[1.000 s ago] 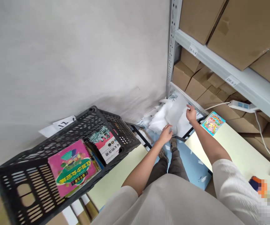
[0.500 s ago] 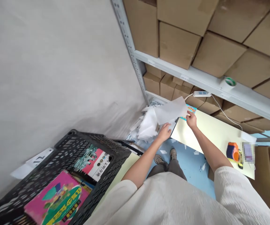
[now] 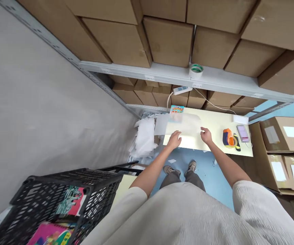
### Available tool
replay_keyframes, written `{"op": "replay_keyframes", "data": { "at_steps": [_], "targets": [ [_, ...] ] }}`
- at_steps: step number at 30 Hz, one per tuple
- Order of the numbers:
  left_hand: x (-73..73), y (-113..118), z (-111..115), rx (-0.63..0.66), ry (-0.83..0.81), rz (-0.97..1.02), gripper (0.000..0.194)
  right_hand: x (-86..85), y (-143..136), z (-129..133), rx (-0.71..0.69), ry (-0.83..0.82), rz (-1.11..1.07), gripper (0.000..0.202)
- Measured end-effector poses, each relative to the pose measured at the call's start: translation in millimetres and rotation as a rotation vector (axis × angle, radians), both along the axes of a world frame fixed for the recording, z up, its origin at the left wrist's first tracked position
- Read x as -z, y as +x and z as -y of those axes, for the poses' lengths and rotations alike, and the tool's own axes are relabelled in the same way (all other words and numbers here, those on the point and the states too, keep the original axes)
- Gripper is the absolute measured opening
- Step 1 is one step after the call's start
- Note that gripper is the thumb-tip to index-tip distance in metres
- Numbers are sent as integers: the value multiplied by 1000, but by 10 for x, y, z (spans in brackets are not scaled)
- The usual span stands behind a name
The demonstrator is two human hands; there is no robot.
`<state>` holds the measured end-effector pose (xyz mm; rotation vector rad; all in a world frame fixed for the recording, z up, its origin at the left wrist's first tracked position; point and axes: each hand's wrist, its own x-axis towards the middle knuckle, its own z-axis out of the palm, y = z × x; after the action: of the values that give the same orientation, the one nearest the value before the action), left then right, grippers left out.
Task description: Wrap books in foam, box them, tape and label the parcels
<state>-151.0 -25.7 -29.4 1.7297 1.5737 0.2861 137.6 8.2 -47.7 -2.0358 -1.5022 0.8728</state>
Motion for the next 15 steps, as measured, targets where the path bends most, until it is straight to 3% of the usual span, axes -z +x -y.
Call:
{"op": "replay_keyframes", "data": {
  "at_steps": [7,11,15],
  "targets": [
    [86,466,-65,17,-78,-132,55,299,542,221,-76,-55,-6,51],
    [171,588,-46,17,-109,-189,54,301,694,277,-167,-182,68,51],
    [220,605,-72,30,-131,-224,57,212,698,341,-213,-270,290,42]
  ]
}}
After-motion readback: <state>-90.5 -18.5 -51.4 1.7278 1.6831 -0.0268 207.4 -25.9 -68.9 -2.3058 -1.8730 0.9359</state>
